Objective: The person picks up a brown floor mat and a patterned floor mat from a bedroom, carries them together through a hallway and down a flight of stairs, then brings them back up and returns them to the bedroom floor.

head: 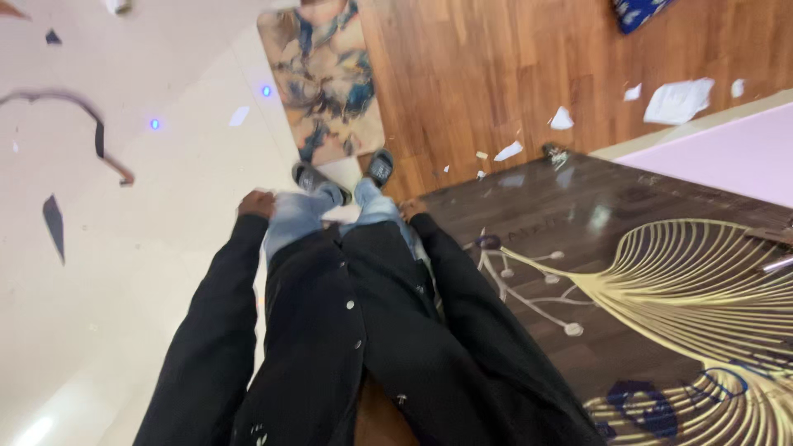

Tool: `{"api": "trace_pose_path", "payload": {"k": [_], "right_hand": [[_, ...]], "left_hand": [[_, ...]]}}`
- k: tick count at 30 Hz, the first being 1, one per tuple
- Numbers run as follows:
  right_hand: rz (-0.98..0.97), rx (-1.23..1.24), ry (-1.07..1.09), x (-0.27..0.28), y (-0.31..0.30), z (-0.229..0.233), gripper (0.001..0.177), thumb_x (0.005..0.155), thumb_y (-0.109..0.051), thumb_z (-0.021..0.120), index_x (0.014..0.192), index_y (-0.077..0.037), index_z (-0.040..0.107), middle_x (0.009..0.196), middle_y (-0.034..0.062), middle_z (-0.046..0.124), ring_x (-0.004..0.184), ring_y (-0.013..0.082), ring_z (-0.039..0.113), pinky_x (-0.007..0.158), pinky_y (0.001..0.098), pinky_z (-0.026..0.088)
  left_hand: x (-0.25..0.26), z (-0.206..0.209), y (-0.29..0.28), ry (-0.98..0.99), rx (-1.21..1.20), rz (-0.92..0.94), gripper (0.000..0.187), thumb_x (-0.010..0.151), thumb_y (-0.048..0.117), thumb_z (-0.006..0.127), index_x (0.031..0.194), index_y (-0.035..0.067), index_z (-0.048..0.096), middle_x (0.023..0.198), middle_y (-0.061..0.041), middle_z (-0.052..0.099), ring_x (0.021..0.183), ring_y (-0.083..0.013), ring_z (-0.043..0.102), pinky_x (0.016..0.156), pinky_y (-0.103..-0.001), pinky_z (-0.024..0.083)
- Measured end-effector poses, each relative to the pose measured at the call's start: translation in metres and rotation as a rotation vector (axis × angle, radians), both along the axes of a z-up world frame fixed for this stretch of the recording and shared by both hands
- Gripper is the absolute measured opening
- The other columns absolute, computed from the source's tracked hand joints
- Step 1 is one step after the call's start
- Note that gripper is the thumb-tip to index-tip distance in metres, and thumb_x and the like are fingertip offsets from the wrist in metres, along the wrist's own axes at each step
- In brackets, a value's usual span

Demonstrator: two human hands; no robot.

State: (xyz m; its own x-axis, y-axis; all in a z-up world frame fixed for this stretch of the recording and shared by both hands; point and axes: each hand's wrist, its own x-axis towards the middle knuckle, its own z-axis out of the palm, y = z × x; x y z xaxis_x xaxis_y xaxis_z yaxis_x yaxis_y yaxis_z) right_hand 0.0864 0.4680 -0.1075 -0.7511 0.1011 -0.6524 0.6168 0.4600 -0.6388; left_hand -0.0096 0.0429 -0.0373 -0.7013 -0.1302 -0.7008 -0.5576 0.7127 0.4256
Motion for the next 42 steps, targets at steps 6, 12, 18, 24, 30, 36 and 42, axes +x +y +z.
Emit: {"api": "trace_pose_path", "payload": {"k": [6, 12, 18, 24, 30, 36, 42], "right_hand": [[-0.264, -0.034, -0.145, 0.018, 0.01, -0.006, 0.027, 0.097, -0.029, 0.06, 0.087, -0.007, 0.072, 0.069, 0.0095, 0.073, 0.058, 0.018, 0.068, 0.054, 0.0356, 0.056], [-0.689, -0.163, -0.207, 0.051, -0.024, -0.024, 0.017, 0.096, -0.019, 0.066, 0.098, -0.003, 0.071, 0.077, 0.0109, 0.071, 0.059, 0.0163, 0.069, 0.051, 0.0342, 0.058], [-0.695, -0.185, -0.284, 0.067, -0.134, -0.026, 0.02, 0.102, -0.021, 0.059, 0.096, -0.005, 0.069, 0.075, 0.0086, 0.069, 0.058, 0.0147, 0.063, 0.052, 0.0312, 0.054], [-0.359, -0.211, 0.029, 0.086, -0.224, -0.047, 0.013, 0.099, -0.026, 0.067, 0.096, -0.013, 0.068, 0.071, 0.006, 0.068, 0.061, 0.0142, 0.066, 0.056, 0.0345, 0.055], [-0.292, -0.13, -0.337, 0.071, -0.23, -0.112, 0.018, 0.097, -0.028, 0.062, 0.098, -0.011, 0.069, 0.074, 0.0077, 0.073, 0.064, 0.0169, 0.071, 0.061, 0.0353, 0.058], [-0.209, 0.07, -0.35, 0.041, -0.204, -0.228, 0.031, 0.092, -0.042, 0.062, 0.096, -0.013, 0.073, 0.087, 0.0105, 0.077, 0.082, 0.0261, 0.076, 0.08, 0.04, 0.058], [-0.15, 0.119, -0.188, 0.008, -0.181, -0.384, 0.034, 0.093, -0.04, 0.057, 0.1, -0.011, 0.073, 0.098, 0.0186, 0.074, 0.095, 0.0384, 0.071, 0.085, 0.0495, 0.056]], "left_hand": [[0.02, -0.034, 0.059, -0.121, 0.336, -0.089, 0.03, 0.096, 0.034, 0.064, 0.092, 0.006, 0.073, 0.078, -0.011, 0.072, 0.069, -0.0213, 0.07, 0.065, -0.038, 0.057], [0.039, -0.047, 0.006, -0.286, 0.236, -0.33, 0.023, 0.098, 0.028, 0.068, 0.091, 0.006, 0.073, 0.081, -0.008, 0.075, 0.069, -0.0158, 0.07, 0.063, -0.033, 0.055], [0.032, -0.074, -0.099, -0.484, 0.298, 0.176, 0.023, 0.096, 0.021, 0.058, 0.096, 0.002, 0.071, 0.077, -0.013, 0.07, 0.064, -0.0197, 0.065, 0.057, -0.037, 0.053], [0.01, -0.096, -0.178, -0.436, 0.151, 0.042, 0.023, 0.095, 0.024, 0.064, 0.093, 0.003, 0.073, 0.077, -0.01, 0.074, 0.064, -0.0172, 0.07, 0.06, -0.031, 0.058], [-0.005, -0.149, -0.186, -0.473, -0.12, -0.012, 0.025, 0.09, 0.031, 0.065, 0.094, 0.008, 0.074, 0.079, -0.007, 0.076, 0.066, -0.0141, 0.071, 0.066, -0.03, 0.058], [-0.021, -0.284, -0.121, -0.266, -0.054, -0.257, 0.034, 0.089, 0.041, 0.065, 0.096, 0.009, 0.074, 0.088, -0.01, 0.076, 0.085, -0.0263, 0.074, 0.083, -0.039, 0.056], [-0.004, -0.449, -0.036, -0.16, 0.194, -0.137, 0.027, 0.095, 0.029, 0.063, 0.09, 0.004, 0.071, 0.085, -0.015, 0.075, 0.08, -0.0245, 0.073, 0.073, -0.037, 0.056]]}}
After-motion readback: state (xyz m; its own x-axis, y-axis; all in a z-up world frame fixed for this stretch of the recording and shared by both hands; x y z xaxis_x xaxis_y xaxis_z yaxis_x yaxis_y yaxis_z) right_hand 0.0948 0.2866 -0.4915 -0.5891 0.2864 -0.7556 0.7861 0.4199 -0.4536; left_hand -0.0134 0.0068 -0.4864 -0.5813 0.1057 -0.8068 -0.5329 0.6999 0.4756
